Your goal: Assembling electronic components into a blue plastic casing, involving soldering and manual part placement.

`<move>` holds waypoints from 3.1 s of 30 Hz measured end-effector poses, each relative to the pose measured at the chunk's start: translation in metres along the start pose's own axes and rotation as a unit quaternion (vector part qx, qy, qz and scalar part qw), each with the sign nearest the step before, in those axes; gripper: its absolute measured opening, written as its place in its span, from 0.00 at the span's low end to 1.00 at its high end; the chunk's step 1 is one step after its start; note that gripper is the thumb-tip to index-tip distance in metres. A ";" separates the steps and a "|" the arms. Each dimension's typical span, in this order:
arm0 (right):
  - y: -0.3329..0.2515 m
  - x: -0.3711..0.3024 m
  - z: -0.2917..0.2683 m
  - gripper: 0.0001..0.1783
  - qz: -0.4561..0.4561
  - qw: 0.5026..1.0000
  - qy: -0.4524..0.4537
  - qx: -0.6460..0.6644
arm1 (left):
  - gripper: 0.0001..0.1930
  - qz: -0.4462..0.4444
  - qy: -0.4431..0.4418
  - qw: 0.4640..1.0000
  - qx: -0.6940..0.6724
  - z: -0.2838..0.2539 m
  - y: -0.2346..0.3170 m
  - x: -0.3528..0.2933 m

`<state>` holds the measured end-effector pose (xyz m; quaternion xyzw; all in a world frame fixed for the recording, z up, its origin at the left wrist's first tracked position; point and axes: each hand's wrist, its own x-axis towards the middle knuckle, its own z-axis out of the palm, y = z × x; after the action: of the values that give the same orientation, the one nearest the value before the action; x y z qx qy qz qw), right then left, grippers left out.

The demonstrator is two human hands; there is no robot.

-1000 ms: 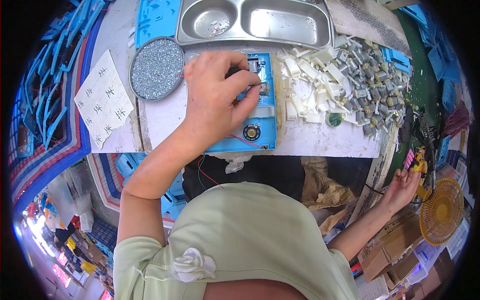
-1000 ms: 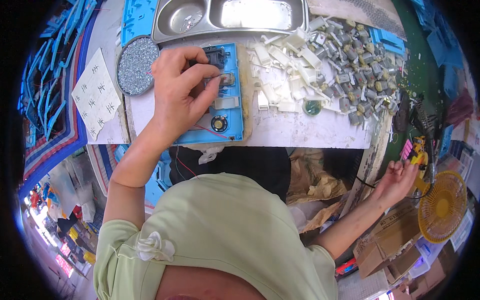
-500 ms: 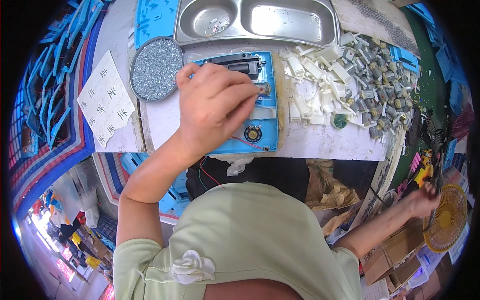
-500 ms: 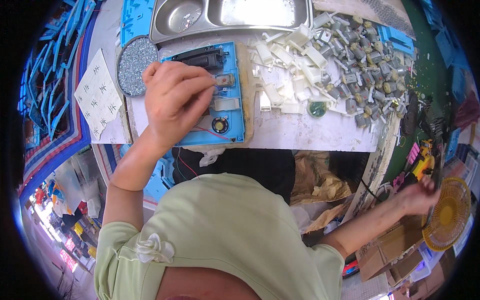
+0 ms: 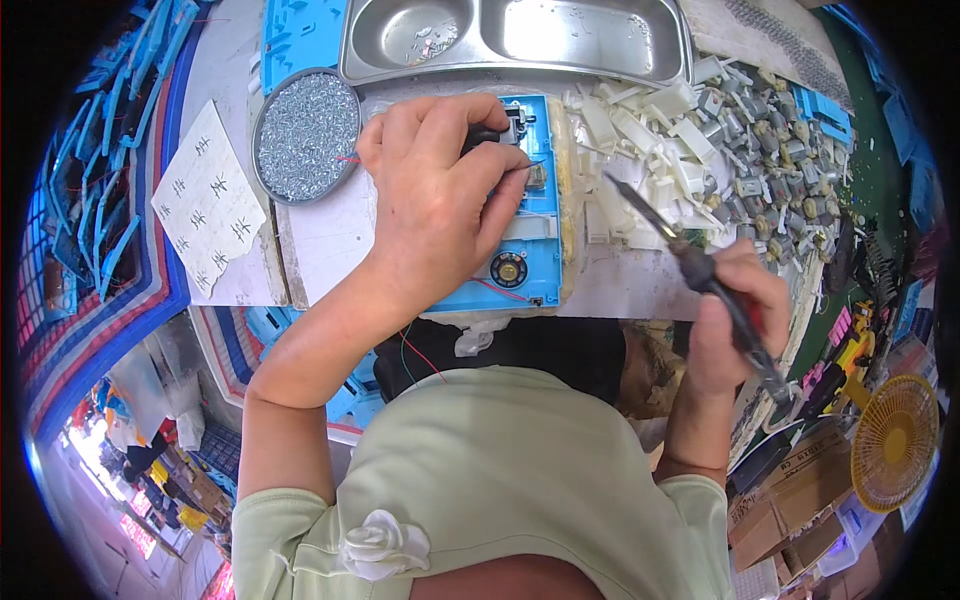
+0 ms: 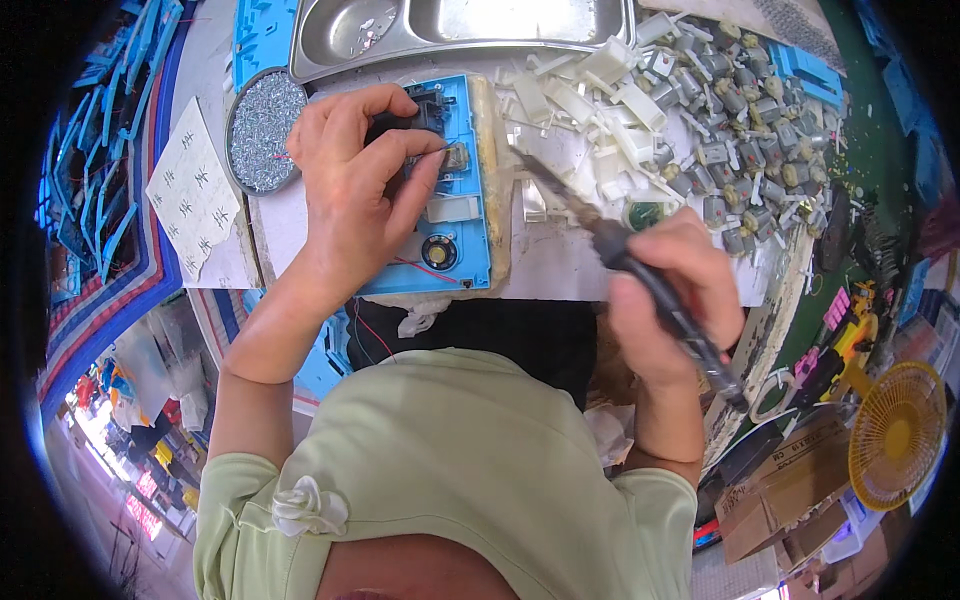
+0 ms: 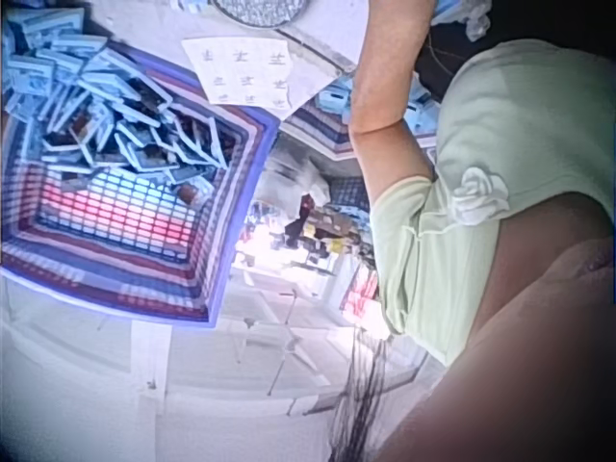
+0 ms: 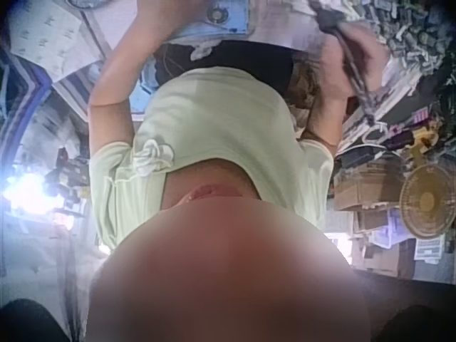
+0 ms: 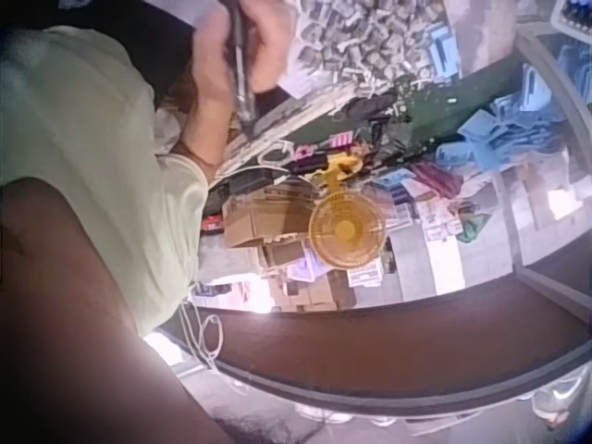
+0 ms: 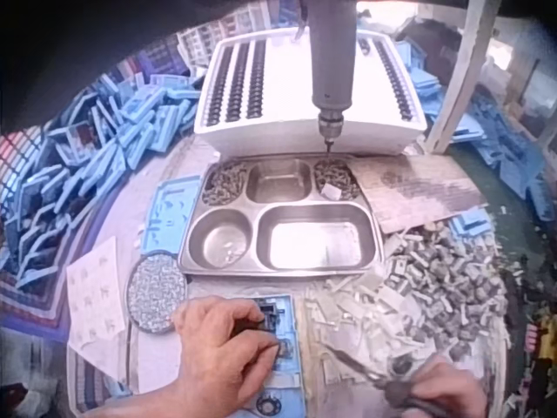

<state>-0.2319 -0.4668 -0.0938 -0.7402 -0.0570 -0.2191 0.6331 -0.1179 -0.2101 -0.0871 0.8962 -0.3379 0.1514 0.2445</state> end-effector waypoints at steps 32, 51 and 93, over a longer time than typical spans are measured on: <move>0.011 0.016 0.029 0.16 -0.085 0.988 -0.097 -0.088 | 0.10 -0.011 0.008 1.000 0.007 0.003 0.001 0.000; 0.013 0.015 0.023 0.16 -0.089 0.989 -0.079 -0.090 | 0.10 0.007 0.013 1.000 0.003 0.001 -0.004 -0.002; 0.005 0.012 0.027 0.16 -0.081 0.985 -0.120 -0.098 | 0.08 0.010 -0.120 0.992 0.035 -0.013 0.014 0.015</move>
<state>-0.2123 -0.4443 -0.0959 -0.8125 -0.1703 -0.1837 0.5263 -0.1181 -0.2203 -0.0646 0.9123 -0.3686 0.0573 0.1691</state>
